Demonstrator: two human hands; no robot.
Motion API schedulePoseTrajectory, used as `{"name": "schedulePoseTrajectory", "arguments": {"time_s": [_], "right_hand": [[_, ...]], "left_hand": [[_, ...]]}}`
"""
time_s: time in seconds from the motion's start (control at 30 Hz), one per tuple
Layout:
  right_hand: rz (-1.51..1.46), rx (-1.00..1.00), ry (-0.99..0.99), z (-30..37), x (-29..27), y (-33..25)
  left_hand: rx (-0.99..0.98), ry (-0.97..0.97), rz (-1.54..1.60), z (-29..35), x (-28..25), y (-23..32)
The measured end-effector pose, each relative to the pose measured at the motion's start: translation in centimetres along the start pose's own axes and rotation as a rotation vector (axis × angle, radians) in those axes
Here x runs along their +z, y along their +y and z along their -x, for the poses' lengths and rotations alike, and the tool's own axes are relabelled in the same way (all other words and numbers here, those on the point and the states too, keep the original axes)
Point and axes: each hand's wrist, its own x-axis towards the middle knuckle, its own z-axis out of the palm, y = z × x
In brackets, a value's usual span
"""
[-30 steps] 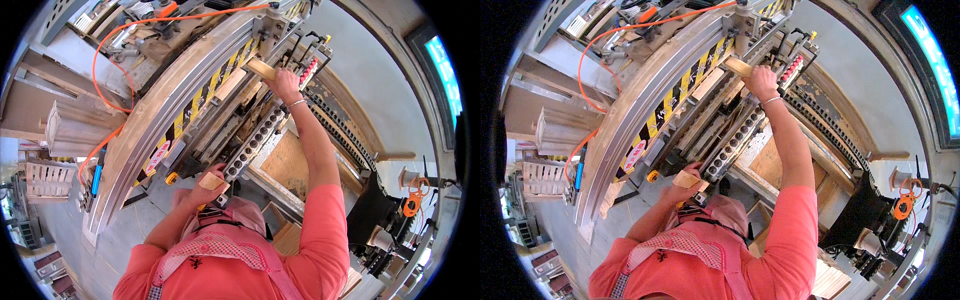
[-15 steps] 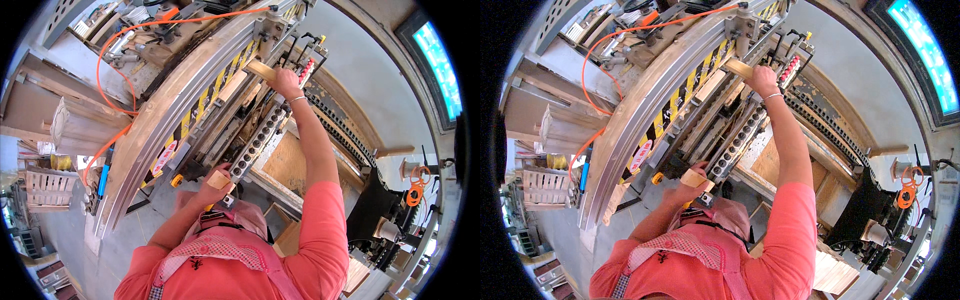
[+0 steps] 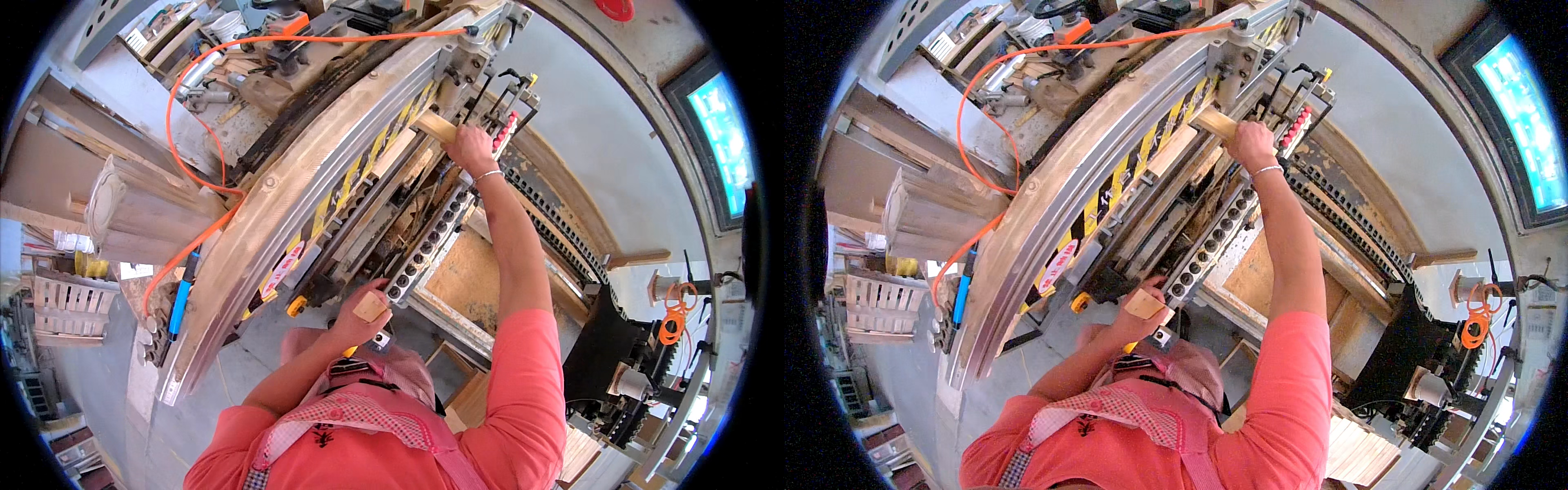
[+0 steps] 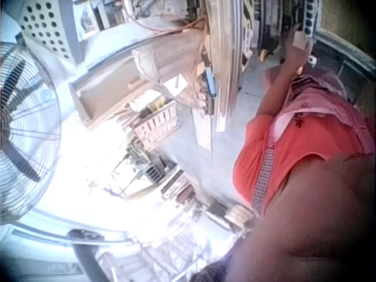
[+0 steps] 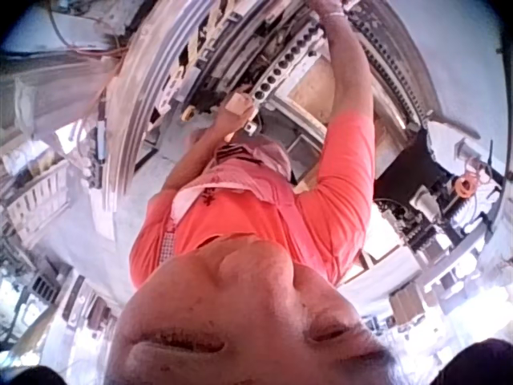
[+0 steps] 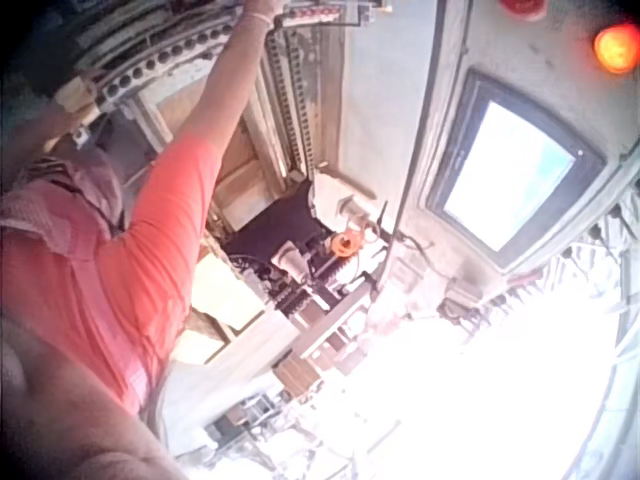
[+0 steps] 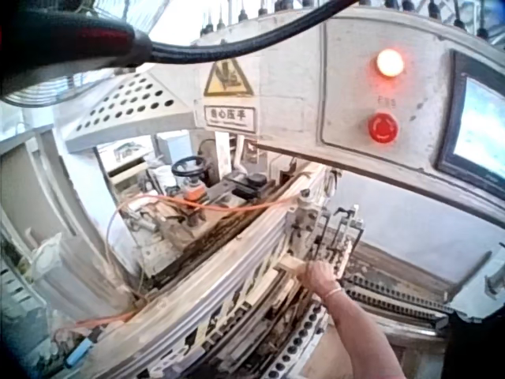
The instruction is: The person operates a woodworking machine, repeatedly feeding small wooden blocks into the device by hand. The person retrieves the processed blocks from the output area and stacks them on a nearby surface. The task involves continuous manual handling of the wood pieces and monitoring the machine's operation.
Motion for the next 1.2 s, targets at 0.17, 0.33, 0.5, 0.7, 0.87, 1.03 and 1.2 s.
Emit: {"name": "schedulePoseTrajectory", "arguments": {"time_s": [0.17, 0.33, 0.5, 0.7, 0.87, 1.03, 1.2], "right_hand": [[0.005, -0.013, -0.028, 0.1, -0.4, -0.3], [-0.004, -0.047, -0.015, -0.5, 0.3, -0.3], [0.010, -0.069, -0.008, -0.5, 0.0, -0.4], [0.006, -0.123, -0.043, -0.3, -0.6, 0.1], [-0.003, -0.104, -0.021, -0.3, -0.3, 0.0], [-0.008, -0.144, -0.018, -0.4, -0.3, 0.1], [-0.025, -0.105, -0.009, -0.7, 0.3, 0.1]], "left_hand": [[-0.079, 0.030, 0.050, -0.3, -0.4, 1.5], [-0.077, -0.002, 0.029, -0.2, -0.3, 0.9], [-0.107, -0.001, 0.103, -0.4, -0.4, 1.5], [-0.169, -0.014, 0.074, -0.7, -0.6, 2.3], [-0.099, 0.045, 0.117, -0.3, -0.5, 2.1], [-0.104, 0.185, 0.259, -0.2, -1.2, 3.6], [-0.557, 0.284, 0.644, 1.3, -3.3, 7.1]]}}
